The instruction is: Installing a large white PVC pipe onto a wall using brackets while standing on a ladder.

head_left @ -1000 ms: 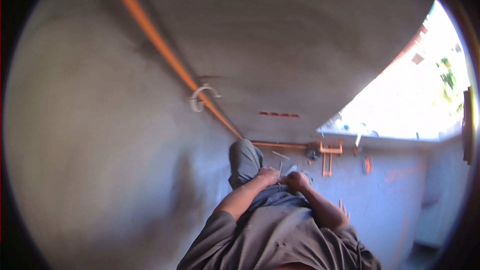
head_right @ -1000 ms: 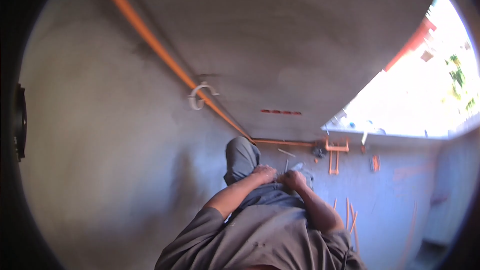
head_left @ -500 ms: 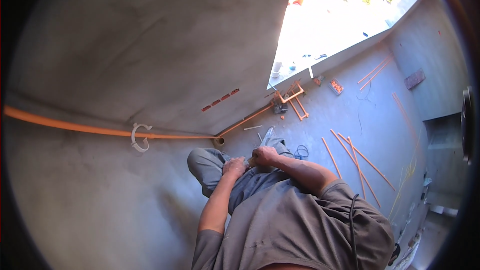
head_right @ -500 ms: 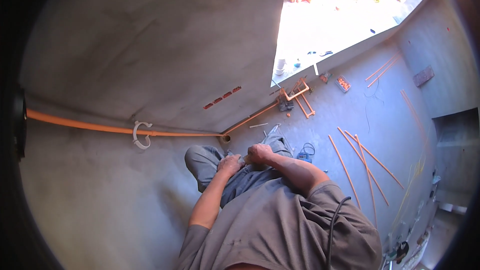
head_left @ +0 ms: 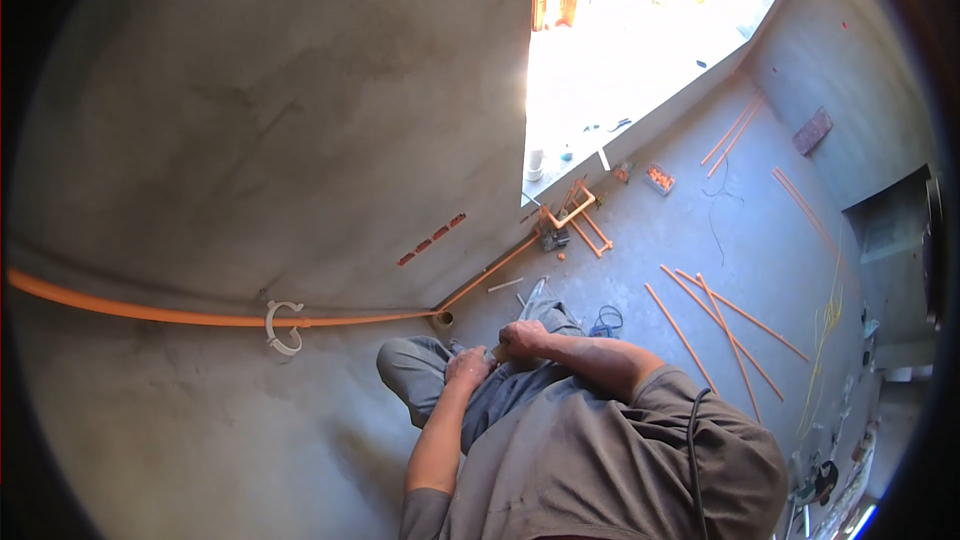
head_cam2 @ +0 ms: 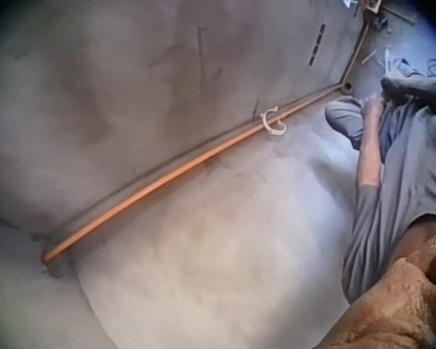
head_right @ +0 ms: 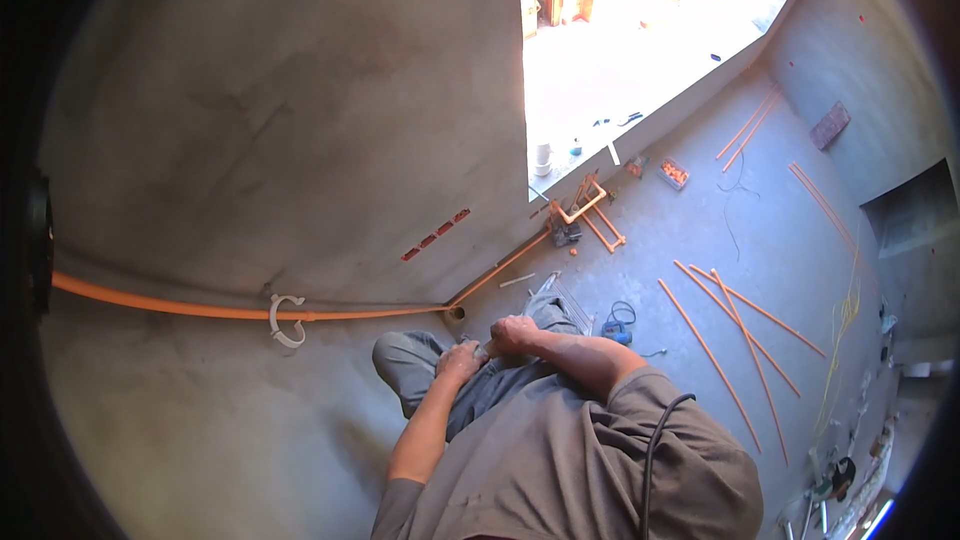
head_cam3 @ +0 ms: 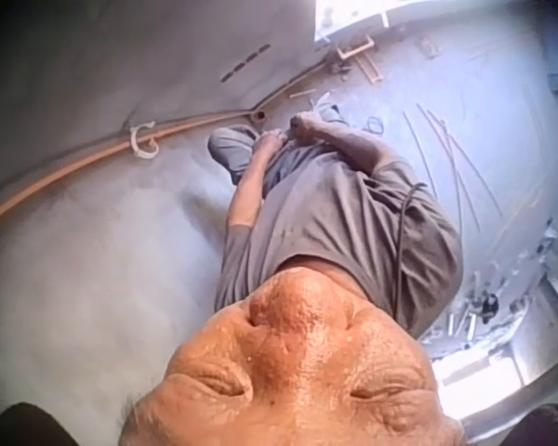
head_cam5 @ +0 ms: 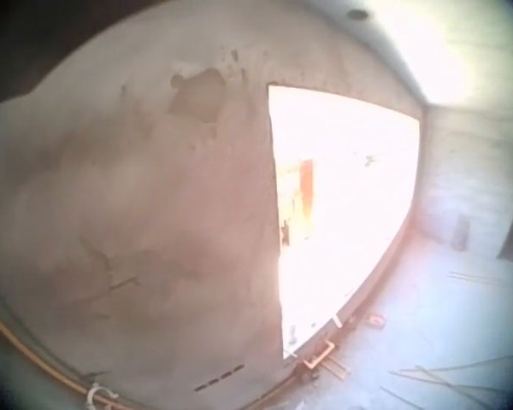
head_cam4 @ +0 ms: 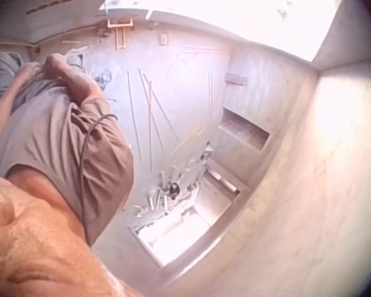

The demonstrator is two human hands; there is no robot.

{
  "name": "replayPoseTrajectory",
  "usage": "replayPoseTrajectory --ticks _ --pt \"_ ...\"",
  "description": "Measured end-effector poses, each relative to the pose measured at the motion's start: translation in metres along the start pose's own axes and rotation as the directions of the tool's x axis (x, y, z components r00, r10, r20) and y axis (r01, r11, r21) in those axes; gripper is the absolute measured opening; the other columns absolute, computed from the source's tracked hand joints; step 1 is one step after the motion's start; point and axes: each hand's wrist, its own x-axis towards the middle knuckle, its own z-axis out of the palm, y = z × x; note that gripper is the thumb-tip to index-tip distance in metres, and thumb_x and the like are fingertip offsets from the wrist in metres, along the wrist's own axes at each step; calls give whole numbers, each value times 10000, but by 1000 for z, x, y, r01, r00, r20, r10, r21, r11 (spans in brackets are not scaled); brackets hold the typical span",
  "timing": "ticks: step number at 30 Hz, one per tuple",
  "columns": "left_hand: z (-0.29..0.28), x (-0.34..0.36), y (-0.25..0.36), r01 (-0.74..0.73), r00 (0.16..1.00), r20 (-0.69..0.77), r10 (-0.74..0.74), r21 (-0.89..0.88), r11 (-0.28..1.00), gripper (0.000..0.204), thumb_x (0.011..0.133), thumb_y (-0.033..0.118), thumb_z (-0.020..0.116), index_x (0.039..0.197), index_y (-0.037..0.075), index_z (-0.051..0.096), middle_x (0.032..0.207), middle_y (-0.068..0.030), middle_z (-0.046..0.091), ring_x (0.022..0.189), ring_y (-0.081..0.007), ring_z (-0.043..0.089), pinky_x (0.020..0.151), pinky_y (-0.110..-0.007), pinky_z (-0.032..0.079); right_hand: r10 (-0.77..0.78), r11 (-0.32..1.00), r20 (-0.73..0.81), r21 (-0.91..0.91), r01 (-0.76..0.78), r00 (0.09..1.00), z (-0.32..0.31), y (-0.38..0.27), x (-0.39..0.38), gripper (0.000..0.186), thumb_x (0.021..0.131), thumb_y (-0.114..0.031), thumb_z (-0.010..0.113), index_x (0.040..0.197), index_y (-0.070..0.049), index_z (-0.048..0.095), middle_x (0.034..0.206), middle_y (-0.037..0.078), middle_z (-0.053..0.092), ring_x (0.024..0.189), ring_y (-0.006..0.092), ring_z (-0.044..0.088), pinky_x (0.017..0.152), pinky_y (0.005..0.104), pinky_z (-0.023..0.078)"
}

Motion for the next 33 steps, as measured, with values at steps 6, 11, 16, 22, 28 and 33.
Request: replayPoseTrajectory --ticks 6,11,16,22,28,33 --pt "-2 2 2 20 1000 -5 -20 -3 1000 412 880 443 570 1173 158 619 1153 -161 644 1096 -351 594 910 -469 470 -10 1000 -12 -1 10 1000 -1 3 2 294 762 -380 653 945 -158 718 936 132 694 894 314 672 741 419 531" --pt "-3 0 3 22 1000 19 -22 -4 1000 421 880 445 578 1185 158 614 1166 -163 639 1106 -345 591 922 -456 466 19 999 11 29 -19 1000 2 3 4 272 768 -345 658 953 -156 723 975 131 698 935 319 669 788 419 529" --pt "0 1 0 19 1000 10 -19 5 1000 436 878 442 585 1205 154 606 1170 -159 638 1113 -340 590 926 -451 465 21 999 18 42 -22 1000 -1 1 3 300 759 -369 669 959 -153 723 982 131 698 943 311 670 796 414 529" --pt "-1 1 1 -5 1000 -30 4 -9 1000 427 865 446 593 1138 118 614 1138 -162 648 1094 -338 597 912 -452 466 48 998 20 45 -49 999 -1 1 3 326 747 -390 681 960 -148 724 990 134 698 954 309 669 807 409 528" --pt "-3 0 3 9 1000 -6 -9 -12 1000 420 872 437 588 1138 114 610 1139 -162 647 1095 -338 597 916 -448 466 57 998 23 40 -58 998 -2 0 2 323 744 -388 679 962 -154 724 990 137 697 958 311 668 809 410 527" --pt "-5 -3 5 8 1000 -3 -8 -14 1000 417 870 431 594 1141 114 606 1145 -157 646 1106 -331 591 922 -446 461 50 998 25 39 -51 998 -1 1 3 323 740 -391 683 958 -156 724 989 137 696 956 314 668 805 411 527"
